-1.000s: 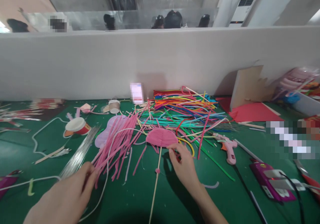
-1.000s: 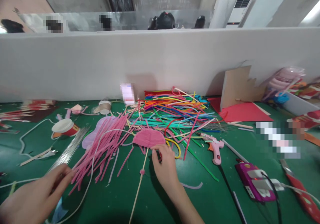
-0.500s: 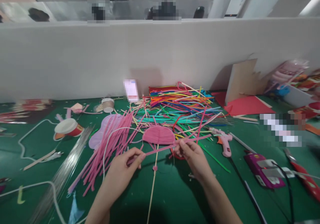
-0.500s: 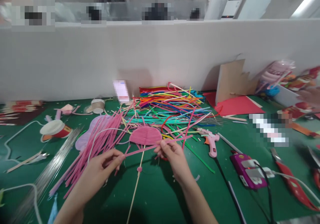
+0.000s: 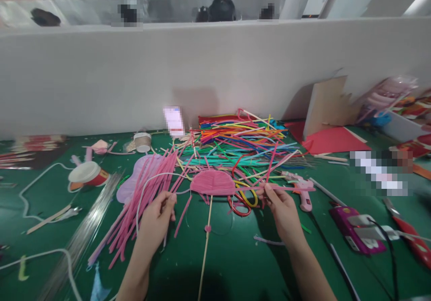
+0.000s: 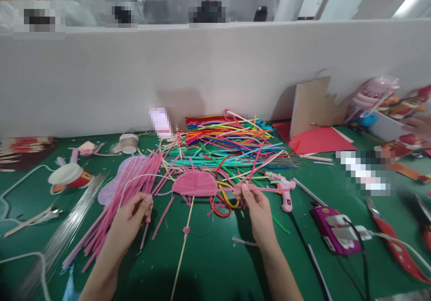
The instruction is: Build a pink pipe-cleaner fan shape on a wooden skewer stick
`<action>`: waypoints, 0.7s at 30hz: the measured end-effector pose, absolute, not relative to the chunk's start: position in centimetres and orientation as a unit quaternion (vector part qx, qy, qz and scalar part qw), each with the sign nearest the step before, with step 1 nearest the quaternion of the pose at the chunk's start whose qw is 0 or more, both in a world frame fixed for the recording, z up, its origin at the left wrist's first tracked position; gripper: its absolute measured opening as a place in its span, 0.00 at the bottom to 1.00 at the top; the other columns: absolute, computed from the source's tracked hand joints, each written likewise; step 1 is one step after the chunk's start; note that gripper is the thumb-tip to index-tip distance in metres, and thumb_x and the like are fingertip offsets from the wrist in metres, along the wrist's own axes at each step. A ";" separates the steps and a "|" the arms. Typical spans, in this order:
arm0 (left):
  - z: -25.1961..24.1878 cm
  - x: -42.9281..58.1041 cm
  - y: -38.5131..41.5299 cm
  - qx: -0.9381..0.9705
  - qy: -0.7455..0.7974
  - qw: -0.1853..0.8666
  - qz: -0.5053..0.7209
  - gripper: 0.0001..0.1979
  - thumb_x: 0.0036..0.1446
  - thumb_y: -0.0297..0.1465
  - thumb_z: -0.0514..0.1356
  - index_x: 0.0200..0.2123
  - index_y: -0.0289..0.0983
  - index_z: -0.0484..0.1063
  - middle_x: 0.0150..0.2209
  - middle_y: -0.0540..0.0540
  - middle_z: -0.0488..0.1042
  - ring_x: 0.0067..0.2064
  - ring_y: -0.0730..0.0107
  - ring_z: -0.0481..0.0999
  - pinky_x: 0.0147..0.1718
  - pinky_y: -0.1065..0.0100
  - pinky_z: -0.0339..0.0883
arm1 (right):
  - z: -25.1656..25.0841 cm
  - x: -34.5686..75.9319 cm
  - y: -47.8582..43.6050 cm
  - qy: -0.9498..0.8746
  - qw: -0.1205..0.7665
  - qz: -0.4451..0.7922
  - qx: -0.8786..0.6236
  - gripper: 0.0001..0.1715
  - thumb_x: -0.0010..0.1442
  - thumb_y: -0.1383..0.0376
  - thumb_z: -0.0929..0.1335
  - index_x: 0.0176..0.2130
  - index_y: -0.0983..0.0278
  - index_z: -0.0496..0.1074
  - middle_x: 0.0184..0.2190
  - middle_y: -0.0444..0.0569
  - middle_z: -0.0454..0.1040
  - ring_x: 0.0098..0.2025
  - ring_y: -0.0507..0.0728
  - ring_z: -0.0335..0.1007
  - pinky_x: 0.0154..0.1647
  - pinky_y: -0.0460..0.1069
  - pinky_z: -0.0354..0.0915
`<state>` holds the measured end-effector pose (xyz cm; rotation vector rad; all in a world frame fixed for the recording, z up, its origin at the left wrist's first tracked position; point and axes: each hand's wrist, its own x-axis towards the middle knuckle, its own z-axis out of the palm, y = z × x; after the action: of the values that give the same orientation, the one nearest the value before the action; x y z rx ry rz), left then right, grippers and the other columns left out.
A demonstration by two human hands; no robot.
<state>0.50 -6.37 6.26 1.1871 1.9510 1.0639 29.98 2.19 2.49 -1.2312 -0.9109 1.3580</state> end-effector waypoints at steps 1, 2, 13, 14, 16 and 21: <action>6.0 0.2 -6.4 0.453 0.745 0.293 0.393 0.19 0.60 0.48 0.52 0.28 0.39 0.65 0.18 0.53 0.65 0.22 0.69 0.68 0.22 0.71 0.60 | 2.4 30.1 2.2 -0.392 0.513 0.557 -0.523 0.22 0.53 0.49 0.72 0.34 0.65 0.77 0.30 0.51 0.78 0.30 0.55 0.70 0.31 0.49 0.67; 5.8 0.1 -6.4 0.455 0.752 0.284 0.383 0.20 0.61 0.48 0.51 0.27 0.39 0.65 0.18 0.53 0.66 0.23 0.69 0.68 0.23 0.71 0.60 | 2.3 30.2 2.2 -0.400 0.507 0.550 -0.529 0.22 0.54 0.49 0.72 0.35 0.66 0.77 0.30 0.51 0.78 0.30 0.55 0.70 0.31 0.49 0.66; 3.1 1.8 -5.5 0.578 0.715 0.216 0.329 0.12 0.59 0.40 0.57 0.43 0.42 0.74 0.42 0.45 0.75 0.44 0.60 0.75 0.44 0.60 0.68 | 2.2 31.1 2.0 -0.441 0.519 0.442 -0.583 0.26 0.60 0.45 0.65 0.39 0.65 0.73 0.32 0.52 0.78 0.31 0.56 0.71 0.32 0.50 0.66; 2.6 2.2 -5.3 0.600 0.712 0.186 0.314 0.12 0.58 0.38 0.59 0.44 0.44 0.74 0.44 0.45 0.74 0.47 0.58 0.73 0.48 0.56 0.66 | 2.1 31.1 1.9 -0.445 0.514 0.437 -0.589 0.26 0.60 0.45 0.65 0.38 0.65 0.73 0.32 0.52 0.78 0.30 0.57 0.71 0.32 0.50 0.66; 1.9 2.8 -4.9 0.635 0.710 0.124 0.277 0.10 0.56 0.35 0.61 0.42 0.46 0.77 0.46 0.44 0.72 0.51 0.53 0.70 0.52 0.50 0.62 | 2.1 31.0 1.7 -0.449 0.499 0.438 -0.598 0.26 0.60 0.44 0.65 0.38 0.64 0.73 0.32 0.52 0.78 0.30 0.57 0.71 0.32 0.50 0.67; 0.7 4.3 -4.8 0.679 0.694 0.051 0.233 0.07 0.55 0.31 0.63 0.37 0.47 0.79 0.52 0.42 0.67 0.61 0.46 0.59 0.56 0.44 0.57 | 1.6 29.9 1.2 -0.491 0.456 0.438 -0.600 0.26 0.59 0.44 0.65 0.36 0.63 0.73 0.31 0.53 0.79 0.33 0.60 0.74 0.34 0.52 0.68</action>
<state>4.30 -4.82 0.74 2.0669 2.1133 0.7088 29.87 1.16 1.65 -1.4789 -1.2109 1.0800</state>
